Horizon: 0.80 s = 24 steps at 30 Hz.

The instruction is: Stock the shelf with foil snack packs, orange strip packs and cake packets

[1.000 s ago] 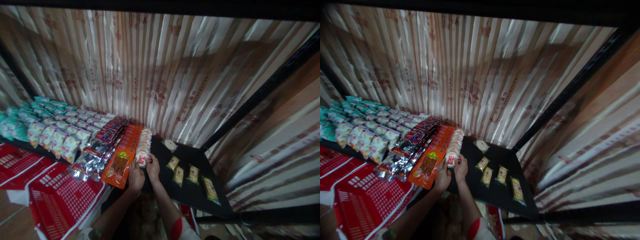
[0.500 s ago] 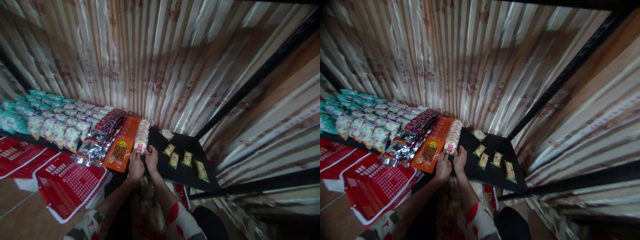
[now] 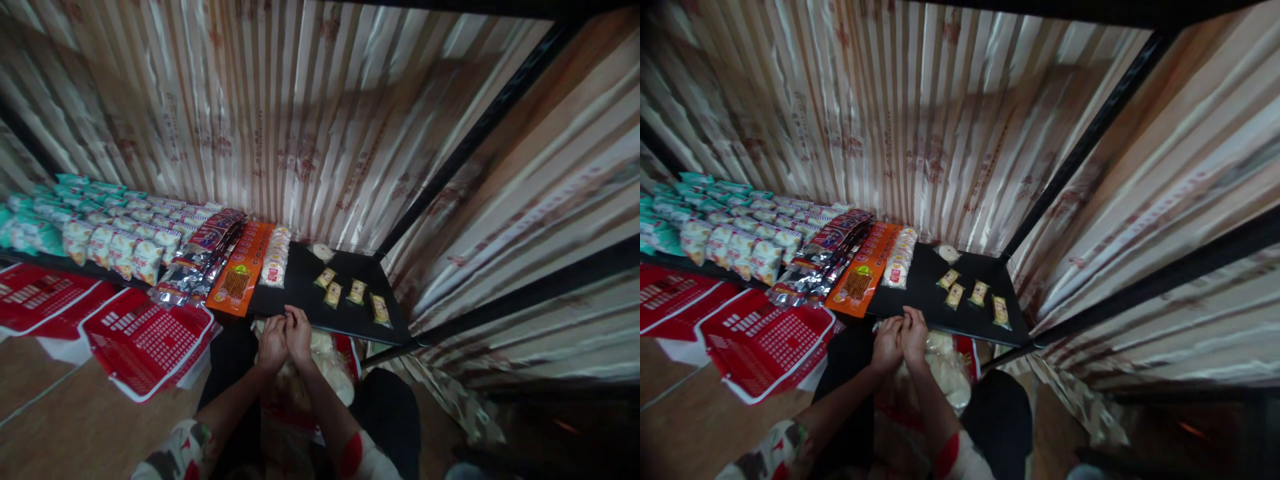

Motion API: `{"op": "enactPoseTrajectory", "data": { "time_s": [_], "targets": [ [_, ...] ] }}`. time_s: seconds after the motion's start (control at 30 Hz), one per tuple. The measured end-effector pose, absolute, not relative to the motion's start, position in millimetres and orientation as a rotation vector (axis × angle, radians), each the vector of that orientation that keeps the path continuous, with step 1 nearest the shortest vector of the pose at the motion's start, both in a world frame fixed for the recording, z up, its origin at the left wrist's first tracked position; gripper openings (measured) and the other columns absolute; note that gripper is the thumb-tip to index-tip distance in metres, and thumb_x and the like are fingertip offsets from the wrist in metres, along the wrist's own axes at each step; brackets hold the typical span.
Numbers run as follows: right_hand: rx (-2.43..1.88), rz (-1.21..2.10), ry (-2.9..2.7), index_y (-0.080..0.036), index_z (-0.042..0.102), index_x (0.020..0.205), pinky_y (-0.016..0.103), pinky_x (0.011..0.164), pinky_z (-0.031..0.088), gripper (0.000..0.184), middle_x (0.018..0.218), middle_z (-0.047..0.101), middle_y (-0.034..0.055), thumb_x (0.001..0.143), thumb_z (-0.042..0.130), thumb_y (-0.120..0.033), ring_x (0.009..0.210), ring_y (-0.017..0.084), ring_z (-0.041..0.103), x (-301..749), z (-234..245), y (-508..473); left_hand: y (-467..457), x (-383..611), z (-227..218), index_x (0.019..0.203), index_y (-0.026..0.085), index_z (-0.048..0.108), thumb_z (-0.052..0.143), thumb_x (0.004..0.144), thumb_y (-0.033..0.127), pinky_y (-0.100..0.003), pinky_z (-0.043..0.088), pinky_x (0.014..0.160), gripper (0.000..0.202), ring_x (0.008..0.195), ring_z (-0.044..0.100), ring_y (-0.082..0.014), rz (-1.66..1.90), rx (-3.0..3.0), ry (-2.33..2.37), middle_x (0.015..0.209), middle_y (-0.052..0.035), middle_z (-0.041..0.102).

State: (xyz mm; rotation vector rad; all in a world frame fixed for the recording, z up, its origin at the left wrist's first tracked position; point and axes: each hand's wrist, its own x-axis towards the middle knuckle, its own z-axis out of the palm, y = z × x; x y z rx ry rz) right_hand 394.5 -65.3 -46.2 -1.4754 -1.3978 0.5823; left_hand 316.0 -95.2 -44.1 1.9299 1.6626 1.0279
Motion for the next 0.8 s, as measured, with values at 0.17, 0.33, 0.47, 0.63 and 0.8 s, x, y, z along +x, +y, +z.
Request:
{"op": "enactPoseTrajectory", "data": {
  "time_s": [0.17, 0.33, 0.47, 0.63, 0.8],
  "targets": [
    [-1.526, 0.568, -1.43, -0.016, 0.066, 0.085, 0.028, 0.079, 0.046, 0.03, 0.087, 0.066, 0.0088, 0.078, 0.037, -0.019, 0.083, 0.017, 0.06, 407.6, -67.2, -99.6, -115.7, 321.0, -53.5, 0.104, 0.013, 0.06, 0.036, 0.083, 0.015, -0.033, 0.04, 0.094, 0.032, 0.105, 0.05, -0.0211, 0.785, 1.992, 1.628, 0.108, -0.0107, 0.06],
    [-1.711, 0.525, -1.436, -0.012, 0.065, 0.094, 0.031, 0.086, 0.043, 0.034, 0.095, 0.065, 0.0134, 0.077, 0.036, -0.019, 0.093, 0.021, 0.059, 423.8, -90.1, -112.1, -120.4, 328.1, -67.3, 0.113, 0.01, 0.057, 0.033, 0.079, 0.008, -0.031, 0.03, 0.104, 0.041, 0.119, 0.042, -0.021, 0.503, 1.978, 1.726, 0.12, -0.0116, 0.055],
    [-1.841, 0.478, -1.474, -0.006, 0.063, 0.102, 0.033, 0.093, 0.039, 0.04, 0.103, 0.064, 0.0169, 0.075, 0.036, -0.016, 0.102, 0.023, 0.056, 433.3, -97.4, -109.1, -113.3, 332.5, -76.2, 0.124, 0.006, 0.048, 0.035, 0.077, 0.008, -0.031, 0.024, 0.108, 0.048, 0.127, 0.035, -0.0215, 0.347, 1.929, 1.745, 0.132, -0.0135, 0.046],
    [-1.983, 0.449, -1.518, -0.006, 0.059, 0.111, 0.033, 0.094, 0.037, 0.045, 0.111, 0.061, 0.0166, 0.072, 0.038, -0.014, 0.107, 0.025, 0.053, 436.3, -96.5, -105.3, -101.3, 338.3, -87.2, 0.129, 0.002, 0.042, 0.034, 0.078, 0.009, -0.033, 0.02, 0.11, 0.052, 0.131, 0.029, -0.0232, 0.317, 1.87, 1.718, 0.139, -0.0166, 0.037],
    [-2.087, 0.401, -1.522, -0.008, 0.058, 0.113, 0.035, 0.094, 0.036, 0.045, 0.114, 0.06, 0.0157, 0.073, 0.04, -0.016, 0.109, 0.026, 0.051, 435.9, -94.3, -104.4, -92.7, 343.6, -108.7, 0.132, 0.003, 0.038, 0.034, 0.08, 0.017, -0.039, 0.019, 0.11, 0.054, 0.133, 0.025, -0.0257, 0.347, 1.849, 1.658, 0.142, -0.0166, 0.032]
  ]
}}
